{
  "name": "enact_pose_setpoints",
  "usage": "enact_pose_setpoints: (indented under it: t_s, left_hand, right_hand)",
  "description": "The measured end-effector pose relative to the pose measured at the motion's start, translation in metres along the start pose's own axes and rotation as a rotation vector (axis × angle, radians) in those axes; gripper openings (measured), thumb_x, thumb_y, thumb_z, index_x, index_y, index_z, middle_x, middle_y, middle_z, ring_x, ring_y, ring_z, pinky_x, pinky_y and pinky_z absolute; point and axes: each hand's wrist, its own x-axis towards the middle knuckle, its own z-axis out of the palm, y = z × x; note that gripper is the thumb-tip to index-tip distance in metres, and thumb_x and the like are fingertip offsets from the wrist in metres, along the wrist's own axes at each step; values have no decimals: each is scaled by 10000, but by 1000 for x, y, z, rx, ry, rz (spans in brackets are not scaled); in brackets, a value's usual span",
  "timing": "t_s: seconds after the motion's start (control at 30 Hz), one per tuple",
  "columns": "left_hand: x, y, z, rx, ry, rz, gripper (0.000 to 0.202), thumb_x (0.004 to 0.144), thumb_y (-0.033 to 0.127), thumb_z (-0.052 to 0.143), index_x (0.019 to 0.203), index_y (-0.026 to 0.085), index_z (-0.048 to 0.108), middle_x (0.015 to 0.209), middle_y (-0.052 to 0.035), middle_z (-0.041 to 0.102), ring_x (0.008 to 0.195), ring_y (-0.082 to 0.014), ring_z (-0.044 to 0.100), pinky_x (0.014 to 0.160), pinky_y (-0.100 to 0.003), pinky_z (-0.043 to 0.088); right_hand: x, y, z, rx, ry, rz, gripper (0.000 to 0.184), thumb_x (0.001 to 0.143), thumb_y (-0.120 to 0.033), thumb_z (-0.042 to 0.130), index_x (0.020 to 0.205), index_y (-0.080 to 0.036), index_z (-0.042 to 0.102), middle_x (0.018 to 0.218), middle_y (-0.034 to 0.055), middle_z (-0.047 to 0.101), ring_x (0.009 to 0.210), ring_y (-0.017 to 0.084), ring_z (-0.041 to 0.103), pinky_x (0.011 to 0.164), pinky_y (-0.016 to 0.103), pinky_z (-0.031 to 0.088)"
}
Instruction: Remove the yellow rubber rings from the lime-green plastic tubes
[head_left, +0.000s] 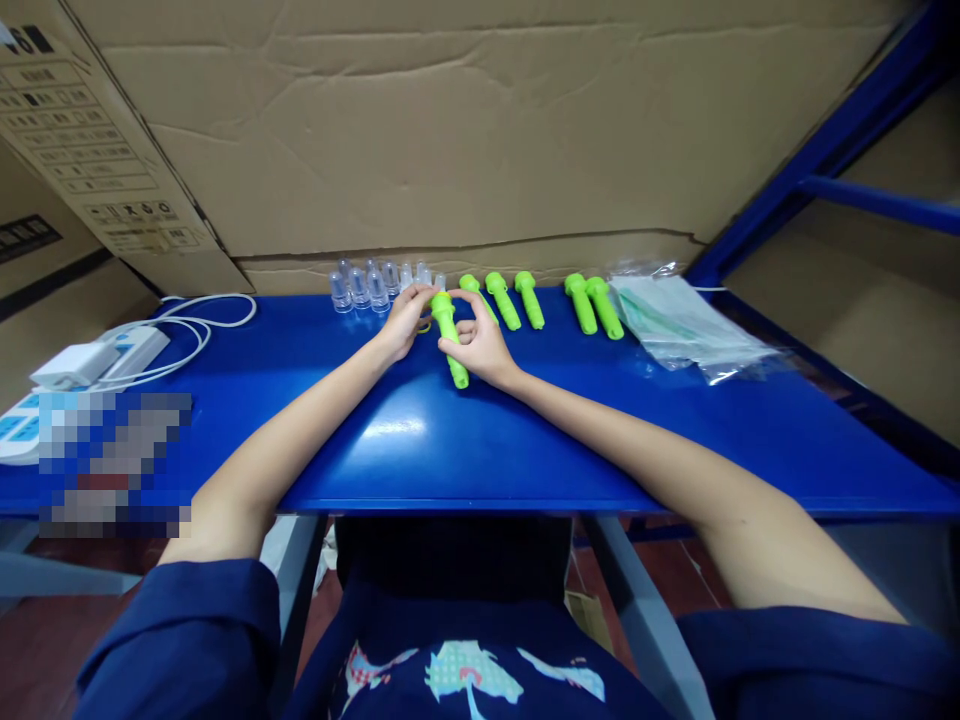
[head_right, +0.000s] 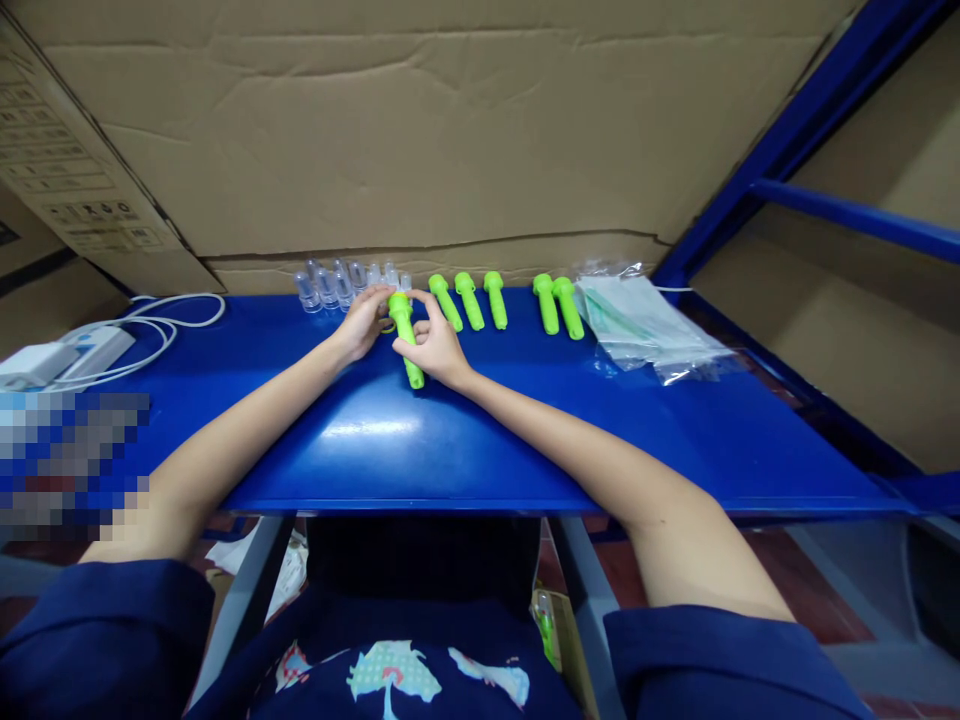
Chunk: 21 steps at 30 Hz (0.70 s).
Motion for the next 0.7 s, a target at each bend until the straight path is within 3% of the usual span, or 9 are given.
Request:
enact_pose_setpoints:
  t_s: [0.1, 0.2, 0.33, 0.57, 0.7]
  left_hand:
    - [0, 0, -1, -111, -97, -9, 122, 979, 147, 552, 922, 152, 660, 839, 11, 694, 761, -85, 652, 696, -166, 487]
    - [-3, 0, 3, -143, -226, -46, 258, 1021, 197, 470, 1036, 125, 718, 1035, -56, 766, 972, -135, 708, 895, -214, 529]
    - [-8, -1, 9, -182, -216, -88, 316, 1033, 210, 422, 1064, 117, 722, 1159, -90, 770, 1196, -200, 690, 1115, -315, 491]
    - [-17, -1, 17, -235, -178, -122, 267, 1065, 236, 425, 1082, 154, 679, 1124, -88, 771, 1266, -241, 670, 1094, -414, 556]
    - [-18, -6, 20, -242, -165, -95, 208, 1066, 218, 449, 1116, 164, 644, 1175, -90, 754, 1234, -233, 686, 1040, -405, 595]
  right_hand:
    - [-1, 2, 0, -38, -8, -47, 693, 739, -230, 698, 1372, -250, 417, 601, -125, 443, 464, 88, 435, 452, 218, 383]
    - [0, 5, 0, -50, 7, -74, 658, 759, -246, 705, 1350, -242, 416, 642, -109, 457, 488, 91, 455, 466, 220, 404]
    - [1, 9, 1, -37, 11, -85, 630, 794, -270, 714, 1345, -252, 410, 687, -84, 505, 504, 101, 497, 477, 230, 442]
    - [3, 16, 1, -35, 28, -92, 654, 837, -312, 726, 1389, -258, 380, 729, -50, 573, 548, 138, 598, 507, 272, 529]
    - [4, 20, 1, -25, 54, -83, 654, 830, -285, 729, 1392, -254, 397, 857, -2, 637, 569, 131, 636, 506, 264, 543]
